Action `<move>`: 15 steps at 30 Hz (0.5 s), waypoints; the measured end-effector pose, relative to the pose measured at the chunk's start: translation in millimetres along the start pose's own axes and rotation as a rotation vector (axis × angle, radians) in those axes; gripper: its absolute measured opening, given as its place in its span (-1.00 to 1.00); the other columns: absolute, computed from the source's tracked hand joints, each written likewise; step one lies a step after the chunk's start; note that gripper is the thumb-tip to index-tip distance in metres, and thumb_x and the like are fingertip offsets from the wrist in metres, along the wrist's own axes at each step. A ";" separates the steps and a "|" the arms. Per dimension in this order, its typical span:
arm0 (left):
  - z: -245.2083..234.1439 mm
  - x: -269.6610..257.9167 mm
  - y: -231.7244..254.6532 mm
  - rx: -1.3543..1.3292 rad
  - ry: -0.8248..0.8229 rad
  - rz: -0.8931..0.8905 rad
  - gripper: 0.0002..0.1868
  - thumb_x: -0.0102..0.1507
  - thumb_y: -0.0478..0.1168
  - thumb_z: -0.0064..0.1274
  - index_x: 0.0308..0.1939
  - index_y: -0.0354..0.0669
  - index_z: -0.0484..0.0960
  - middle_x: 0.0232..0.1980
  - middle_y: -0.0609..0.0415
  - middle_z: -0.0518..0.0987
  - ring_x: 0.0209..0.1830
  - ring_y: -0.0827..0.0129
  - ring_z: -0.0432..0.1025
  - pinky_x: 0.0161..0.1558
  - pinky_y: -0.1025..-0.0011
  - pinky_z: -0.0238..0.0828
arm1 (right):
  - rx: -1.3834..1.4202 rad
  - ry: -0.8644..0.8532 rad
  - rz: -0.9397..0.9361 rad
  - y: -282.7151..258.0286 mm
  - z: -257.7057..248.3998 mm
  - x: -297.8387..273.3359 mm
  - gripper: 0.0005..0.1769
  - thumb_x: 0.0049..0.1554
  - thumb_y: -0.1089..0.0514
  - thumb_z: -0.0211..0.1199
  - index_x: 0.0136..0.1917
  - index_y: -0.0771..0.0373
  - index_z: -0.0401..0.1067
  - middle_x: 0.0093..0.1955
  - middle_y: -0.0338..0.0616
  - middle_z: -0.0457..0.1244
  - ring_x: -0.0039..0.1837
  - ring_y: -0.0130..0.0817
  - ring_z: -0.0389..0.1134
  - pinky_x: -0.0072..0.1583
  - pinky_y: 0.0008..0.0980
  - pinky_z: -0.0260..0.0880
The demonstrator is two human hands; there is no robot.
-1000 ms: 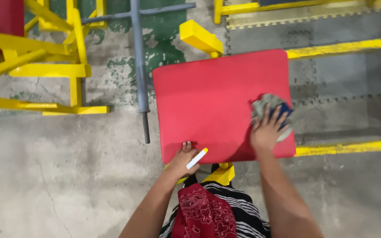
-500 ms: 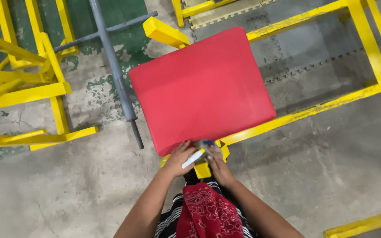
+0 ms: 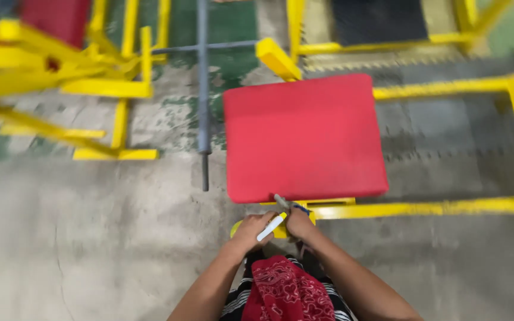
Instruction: The person is wiping down and disinfecting various yellow gym machines using a spray bottle and a blue cloth.
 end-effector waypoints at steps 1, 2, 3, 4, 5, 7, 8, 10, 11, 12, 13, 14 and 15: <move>2.9 -0.6 5.4 -0.005 0.042 -0.027 -0.45 0.11 -0.15 0.13 0.20 -0.07 0.47 -0.07 -0.20 0.64 -0.04 -0.20 0.51 0.02 -0.02 0.46 | -0.033 -0.022 -0.030 -10.3 -8.2 -7.4 -0.49 0.27 0.00 -0.07 0.31 0.38 0.37 0.16 0.29 0.34 0.19 0.23 0.42 0.21 0.04 0.43; 6.9 -1.0 10.7 -0.003 0.067 -0.081 -0.46 0.12 -0.15 0.13 0.19 -0.07 0.47 -0.09 -0.20 0.64 -0.05 -0.19 0.52 0.00 -0.02 0.46 | 0.025 -0.050 -0.061 -19.6 -16.1 -15.4 -0.50 0.23 0.05 -0.06 0.33 0.35 0.35 0.15 0.28 0.35 0.18 0.20 0.44 0.20 0.03 0.45; 11.5 -3.1 16.0 -0.001 0.088 -0.134 -0.48 0.12 -0.14 0.13 0.17 -0.06 0.48 -0.10 -0.19 0.64 -0.07 -0.17 0.52 -0.02 -0.02 0.46 | 0.086 -0.080 -0.089 -27.8 -22.2 -25.5 -0.48 0.18 0.10 -0.05 0.36 0.32 0.32 0.14 0.27 0.36 0.17 0.17 0.46 0.18 0.01 0.46; 12.9 -4.6 20.5 -0.006 0.127 -0.160 -0.48 0.12 -0.14 0.13 0.17 -0.06 0.48 -0.10 -0.19 0.64 -0.07 -0.17 0.52 -0.02 -0.02 0.46 | 0.056 -0.104 -0.115 -25.5 -25.8 -24.3 -0.48 0.18 0.10 -0.05 0.36 0.32 0.32 0.14 0.27 0.36 0.17 0.17 0.46 0.18 0.01 0.46; 19.9 -9.8 27.6 -0.014 0.160 -0.203 -0.49 0.12 -0.14 0.14 0.15 -0.07 0.47 -0.10 -0.19 0.64 -0.07 -0.17 0.51 -0.03 -0.03 0.45 | 0.023 -0.107 -0.205 -18.8 -28.7 -28.2 -0.50 0.21 0.09 -0.04 0.35 0.32 0.34 0.16 0.28 0.35 0.20 0.17 0.43 0.22 -0.01 0.43; 31.0 -18.3 37.4 -0.028 0.231 -0.274 -0.51 0.12 -0.14 0.15 0.13 -0.08 0.47 -0.10 -0.18 0.64 -0.07 -0.17 0.51 -0.04 -0.04 0.45 | -0.035 -0.138 -0.323 -3.7 -30.2 -22.6 -0.51 0.23 0.07 -0.03 0.35 0.32 0.35 0.19 0.29 0.35 0.24 0.17 0.39 0.25 -0.03 0.39; 33.8 -21.9 41.1 -0.060 0.318 -0.258 -0.50 0.12 -0.14 0.16 0.13 -0.10 0.45 -0.08 -0.18 0.63 -0.07 -0.18 0.50 -0.05 -0.03 0.44 | -0.118 -0.113 -0.465 1.8 -29.5 -13.9 -0.52 0.25 0.07 -0.02 0.36 0.33 0.34 0.27 0.31 0.29 0.31 0.21 0.34 0.31 -0.03 0.34; 51.7 -36.1 49.0 -0.099 0.427 -0.273 -0.49 0.12 -0.15 0.17 0.13 -0.13 0.42 -0.07 -0.19 0.62 -0.07 -0.18 0.50 -0.06 -0.02 0.44 | -0.213 -0.123 -0.623 6.6 -29.3 -19.5 -0.53 0.27 0.07 -0.01 0.37 0.33 0.32 0.36 0.33 0.23 0.37 0.24 0.28 0.36 -0.03 0.29; 63.0 -43.2 50.4 -0.112 0.482 -0.293 -0.49 0.12 -0.14 0.18 0.12 -0.13 0.42 -0.06 -0.19 0.61 -0.04 -0.16 0.50 -0.04 -0.01 0.45 | -0.317 -0.102 -0.729 0.3 -31.1 -29.5 -0.50 0.25 0.08 0.04 0.42 0.27 0.29 0.45 0.28 0.15 0.44 0.29 0.17 0.42 0.01 0.19; 73.9 -50.5 51.6 -0.125 0.537 -0.314 -0.49 0.13 -0.13 0.20 0.12 -0.13 0.42 -0.05 -0.19 0.61 -0.02 -0.15 0.50 -0.03 0.00 0.45 | -0.419 -0.081 -0.838 -6.4 -32.3 -39.9 -0.45 0.22 0.08 0.08 0.46 0.20 0.27 0.54 0.23 0.07 0.50 0.34 0.07 0.47 0.04 0.10; 73.2 -59.4 64.5 -0.126 0.570 -0.342 -0.49 0.13 -0.13 0.20 0.12 -0.13 0.42 -0.05 -0.19 0.61 -0.02 -0.15 0.50 -0.03 0.00 0.45 | -0.434 -0.110 -0.866 -15.2 -35.5 -45.7 -0.45 0.22 0.08 0.08 0.46 0.20 0.27 0.54 0.23 0.07 0.50 0.34 0.07 0.47 0.04 0.10; 72.8 -68.3 77.0 -0.114 0.567 -0.410 -0.47 0.12 -0.13 0.20 0.14 -0.09 0.43 -0.04 -0.17 0.61 -0.01 -0.15 0.50 -0.01 0.01 0.45 | -0.575 -0.130 -0.899 -24.1 -37.5 -52.1 -0.41 0.20 0.05 0.12 0.48 0.12 0.25 0.58 0.15 0.01 0.55 0.38 -0.05 0.49 0.08 0.01; 72.7 -77.4 90.1 -0.104 0.563 -0.478 -0.44 0.11 -0.12 0.21 0.17 -0.05 0.44 -0.03 -0.16 0.61 0.00 -0.14 0.50 0.00 0.01 0.44 | -0.716 -0.147 -0.934 -32.9 -39.1 -59.1 -0.37 0.17 0.03 0.16 0.50 0.04 0.23 0.62 0.06 -0.06 0.59 0.41 -0.17 0.52 0.13 -0.08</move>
Point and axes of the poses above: each hand's wrist, its own x-axis towards the middle knuckle, its own z-axis out of the palm, y = z × x, the point moved 2 cm from there along x, towards the middle knuckle
